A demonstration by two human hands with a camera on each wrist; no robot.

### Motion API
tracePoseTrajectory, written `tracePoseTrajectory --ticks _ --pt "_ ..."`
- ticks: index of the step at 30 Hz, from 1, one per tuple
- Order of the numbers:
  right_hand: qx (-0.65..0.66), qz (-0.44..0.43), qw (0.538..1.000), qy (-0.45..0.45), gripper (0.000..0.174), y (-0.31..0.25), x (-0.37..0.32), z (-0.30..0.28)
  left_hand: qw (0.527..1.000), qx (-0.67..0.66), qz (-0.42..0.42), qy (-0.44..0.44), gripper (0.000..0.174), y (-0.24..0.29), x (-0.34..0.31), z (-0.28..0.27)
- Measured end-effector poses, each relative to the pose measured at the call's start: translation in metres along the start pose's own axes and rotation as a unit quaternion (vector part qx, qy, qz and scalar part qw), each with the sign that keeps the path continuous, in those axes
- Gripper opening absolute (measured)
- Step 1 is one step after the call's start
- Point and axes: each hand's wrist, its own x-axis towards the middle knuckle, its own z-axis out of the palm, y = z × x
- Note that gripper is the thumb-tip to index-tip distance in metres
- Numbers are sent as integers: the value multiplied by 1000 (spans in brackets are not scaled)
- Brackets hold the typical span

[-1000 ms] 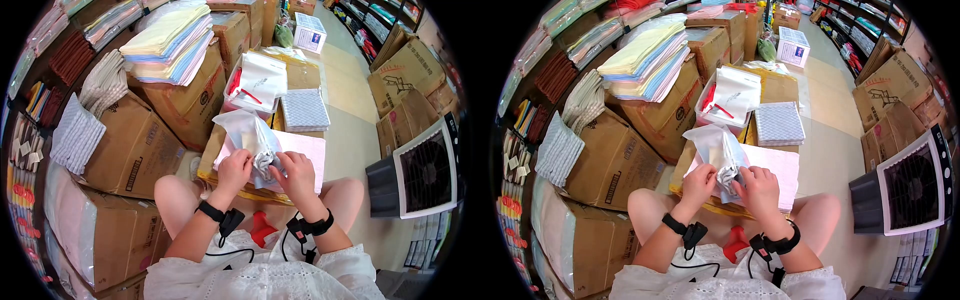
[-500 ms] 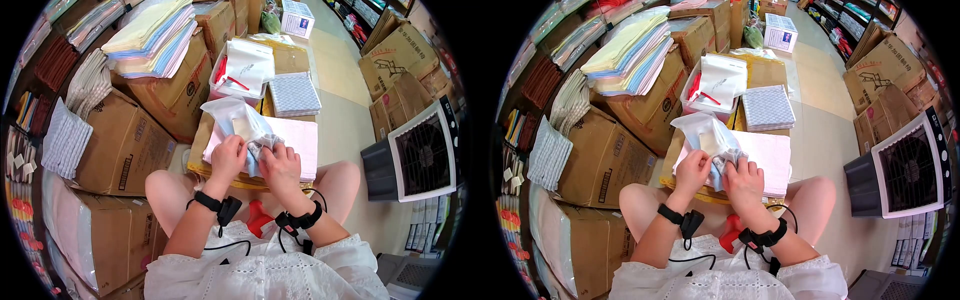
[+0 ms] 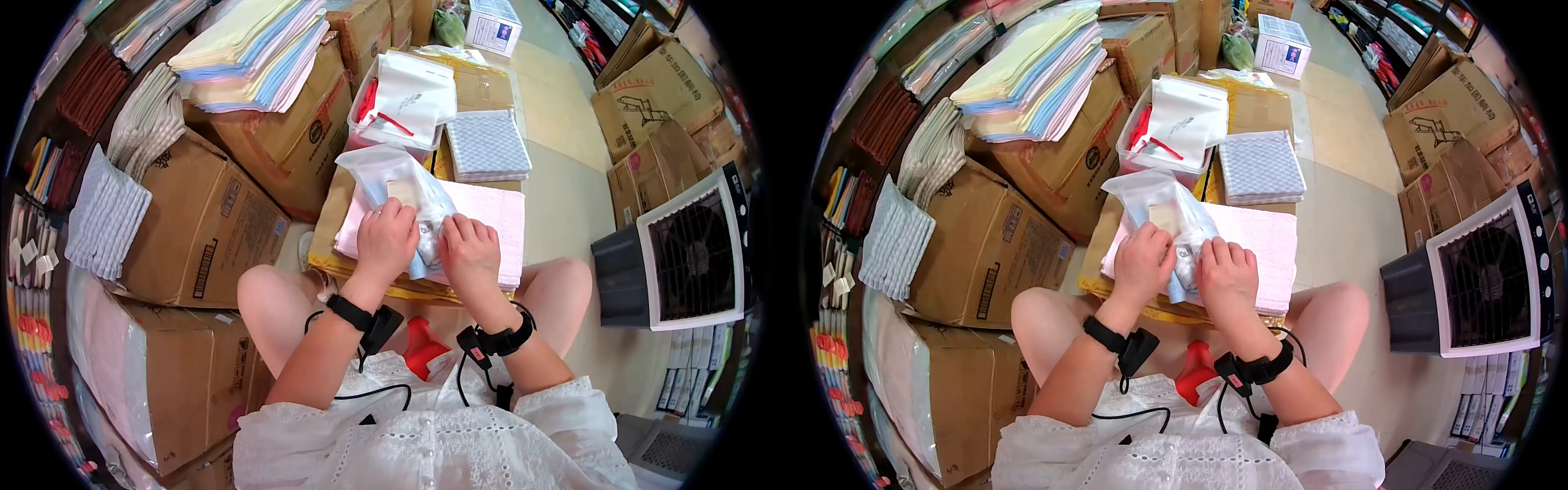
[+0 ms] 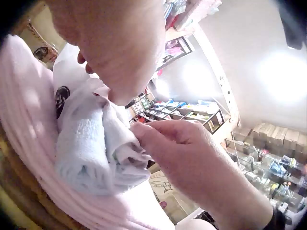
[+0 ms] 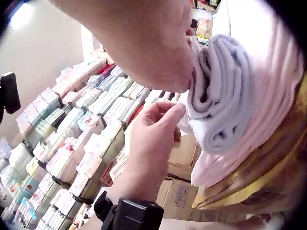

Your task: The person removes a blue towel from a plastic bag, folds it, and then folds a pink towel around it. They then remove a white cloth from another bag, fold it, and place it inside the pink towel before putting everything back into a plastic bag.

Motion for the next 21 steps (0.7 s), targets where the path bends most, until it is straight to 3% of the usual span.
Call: tracePoseTrajectory --ticks 3,6,8,12,14,15,17,18,20,21 --pt "13 -18 999 -34 19 3 -3 0 999 21 24 -6 14 4 2 5" --pt "67 4 998 17 14 6 6 4 997 46 53 -29 12 6 13 10" --pt "60 91 994 -19 16 8 12 2 997 38 62 -25 11 14 15 9" --pt "56 166 982 -73 20 15 19 22 995 38 93 -21 9 21 5 14" --pt "30 183 981 48 22 14 23 29 995 51 83 -16 8 18 1 13" --pt "33 182 982 49 22 13 23 34 996 62 69 -13 8 16 -1 12" --pt "164 251 952 -59 21 13 17 39 996 67 63 -20 8 11 -4 9" --pt "164 252 952 -59 21 12 15 37 995 72 59 -28 8 9 -5 9" --pt "286 341 890 -98 20 11 18 32 997 52 51 -21 9 8 -7 7" --pt "287 338 891 -97 20 11 19 35 998 31 43 -16 10 7 -9 6"
